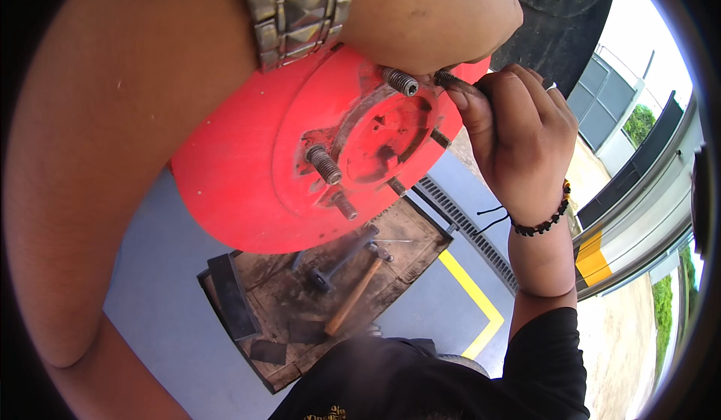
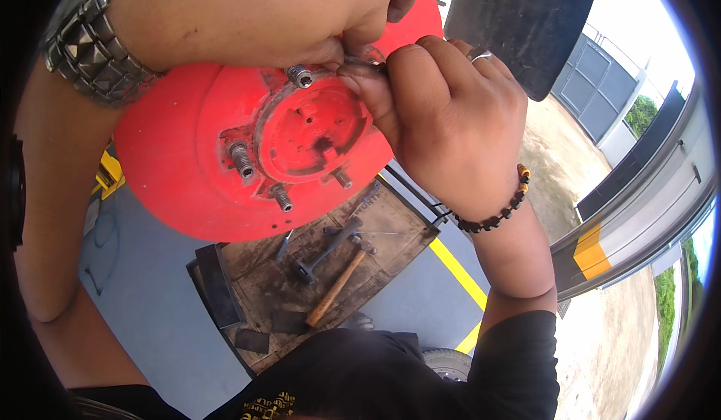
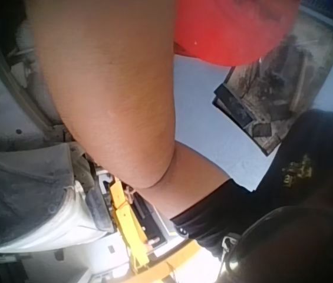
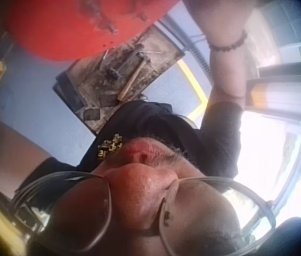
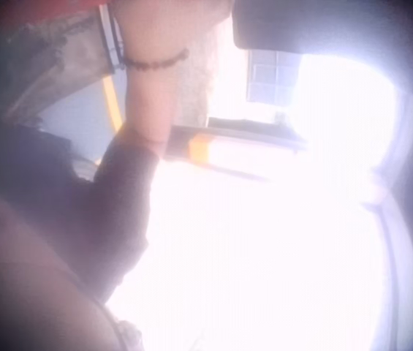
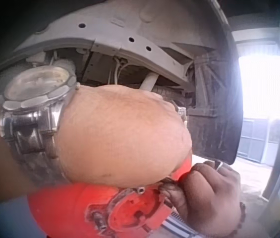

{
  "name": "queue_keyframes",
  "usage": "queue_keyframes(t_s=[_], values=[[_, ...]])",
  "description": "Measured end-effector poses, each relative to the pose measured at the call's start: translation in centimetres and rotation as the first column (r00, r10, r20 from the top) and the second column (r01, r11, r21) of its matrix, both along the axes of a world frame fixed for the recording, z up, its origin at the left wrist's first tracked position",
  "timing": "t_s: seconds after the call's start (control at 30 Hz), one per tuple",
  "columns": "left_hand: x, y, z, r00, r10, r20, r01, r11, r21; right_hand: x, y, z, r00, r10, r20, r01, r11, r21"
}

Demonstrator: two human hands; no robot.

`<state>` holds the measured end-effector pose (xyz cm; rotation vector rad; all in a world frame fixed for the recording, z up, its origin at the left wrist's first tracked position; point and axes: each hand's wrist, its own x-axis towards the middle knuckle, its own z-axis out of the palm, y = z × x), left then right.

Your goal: The person removes a red brake drum from a vehicle's wheel hub using a hammer and a ratchet wrench. They then place the drum on the floor and walk toward a tool cart.

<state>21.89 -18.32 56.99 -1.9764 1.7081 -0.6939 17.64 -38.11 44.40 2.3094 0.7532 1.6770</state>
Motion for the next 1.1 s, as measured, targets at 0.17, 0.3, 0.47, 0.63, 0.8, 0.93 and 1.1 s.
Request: queue_keyframes(t_s=[0.17, 0.3, 0.47, 0.63, 0.8, 0.93, 1.1], values=[[-0.5, 0.1, 0.0, 0.999, -0.010, 0.047, 0.010, 1.000, -0.010, 0.0, -0.5, 0.0, 0.991, 0.111, 0.073, -0.110, 0.994, -0.024], [-0.6, 0.3, -0.3, 0.998, -0.014, 0.060, 0.016, 0.999, -0.035, 1.0, -0.8, 0.0, 0.976, 0.151, 0.159, -0.135, 0.985, -0.110], [-1.1, -0.5, -0.9, 0.990, 0.076, 0.115, -0.065, 0.993, -0.099, 0.5, -0.6, -0.2, 0.986, 0.129, 0.106, -0.121, 0.989, -0.082], [-2.3, 0.3, -0.6, 0.992, 0.006, 0.125, 0.006, 0.995, -0.097, -0.1, -0.2, -0.2, 0.994, 0.095, 0.060, -0.090, 0.993, -0.081], [-4.3, 0.1, -1.3, 0.980, 0.142, 0.139, -0.121, 0.981, -0.150, -0.5, -0.1, -0.7, 1.000, 0.008, 0.000, -0.008, 1.000, -0.016], [-3.6, 0.0, -1.0, 0.987, 0.100, 0.126, -0.087, 0.990, -0.109, 0.4, 0.2, -0.9, 0.987, 0.129, 0.091, -0.131, 0.991, 0.013], [-1.5, 0.2, -0.3, 0.995, 0.011, 0.097, -0.002, 0.996, -0.091, 1.5, -0.5, -0.9, 0.967, 0.139, 0.211, -0.123, 0.988, -0.088]])
